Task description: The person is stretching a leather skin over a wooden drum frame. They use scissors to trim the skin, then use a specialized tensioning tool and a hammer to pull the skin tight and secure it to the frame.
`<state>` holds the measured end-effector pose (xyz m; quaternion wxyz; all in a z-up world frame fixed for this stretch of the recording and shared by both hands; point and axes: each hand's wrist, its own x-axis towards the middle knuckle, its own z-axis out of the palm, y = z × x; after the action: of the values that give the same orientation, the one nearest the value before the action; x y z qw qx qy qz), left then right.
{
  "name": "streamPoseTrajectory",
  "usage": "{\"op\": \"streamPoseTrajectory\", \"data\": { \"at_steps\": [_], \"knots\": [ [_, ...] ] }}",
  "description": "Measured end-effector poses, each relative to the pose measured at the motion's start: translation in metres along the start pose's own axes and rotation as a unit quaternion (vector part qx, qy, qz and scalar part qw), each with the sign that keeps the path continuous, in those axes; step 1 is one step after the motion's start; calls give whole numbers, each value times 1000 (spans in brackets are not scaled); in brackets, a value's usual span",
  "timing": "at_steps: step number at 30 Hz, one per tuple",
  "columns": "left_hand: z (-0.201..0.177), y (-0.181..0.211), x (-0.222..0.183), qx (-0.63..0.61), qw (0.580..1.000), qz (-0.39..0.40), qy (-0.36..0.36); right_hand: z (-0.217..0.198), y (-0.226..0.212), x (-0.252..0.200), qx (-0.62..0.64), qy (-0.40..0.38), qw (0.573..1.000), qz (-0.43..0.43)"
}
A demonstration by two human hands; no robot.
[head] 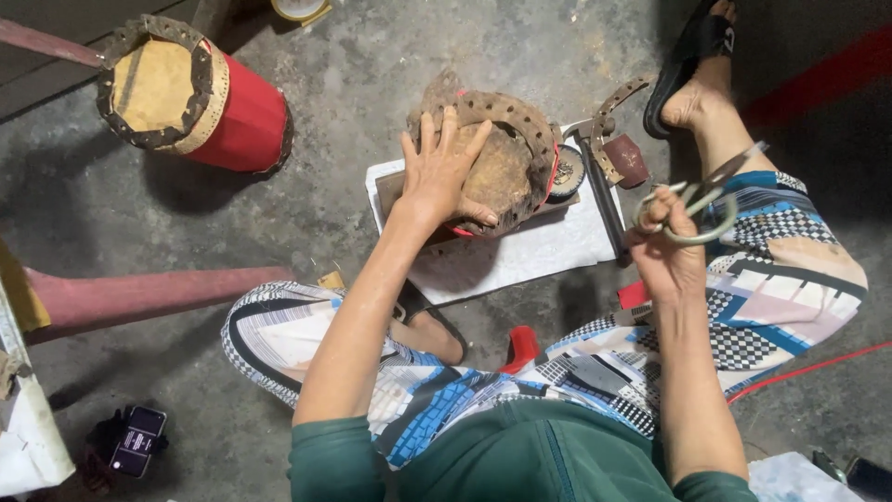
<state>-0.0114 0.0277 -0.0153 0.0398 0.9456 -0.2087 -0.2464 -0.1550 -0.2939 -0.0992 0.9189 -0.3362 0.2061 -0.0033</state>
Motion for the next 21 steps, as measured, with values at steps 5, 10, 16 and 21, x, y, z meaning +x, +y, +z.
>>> {"op": "streamPoseTrajectory", "data": {
  "at_steps": [5, 10, 16, 21],
  "knots": [
    [5, -4, 2, -9, 1000, 8, 13, 46, 38, -5, -244, 61, 964, -86],
    [10, -7, -1, -30, 999, 27, 37, 85, 80, 16, -321, 72, 931, -159],
    [25, -15, -1, -69, 993, 42, 84, 90, 109, 29, -371, 79, 907, -182],
    [27, -16, 0, -75, 992, 43, 92, 102, 104, 32, -270, 85, 947, -153]
  ]
}}
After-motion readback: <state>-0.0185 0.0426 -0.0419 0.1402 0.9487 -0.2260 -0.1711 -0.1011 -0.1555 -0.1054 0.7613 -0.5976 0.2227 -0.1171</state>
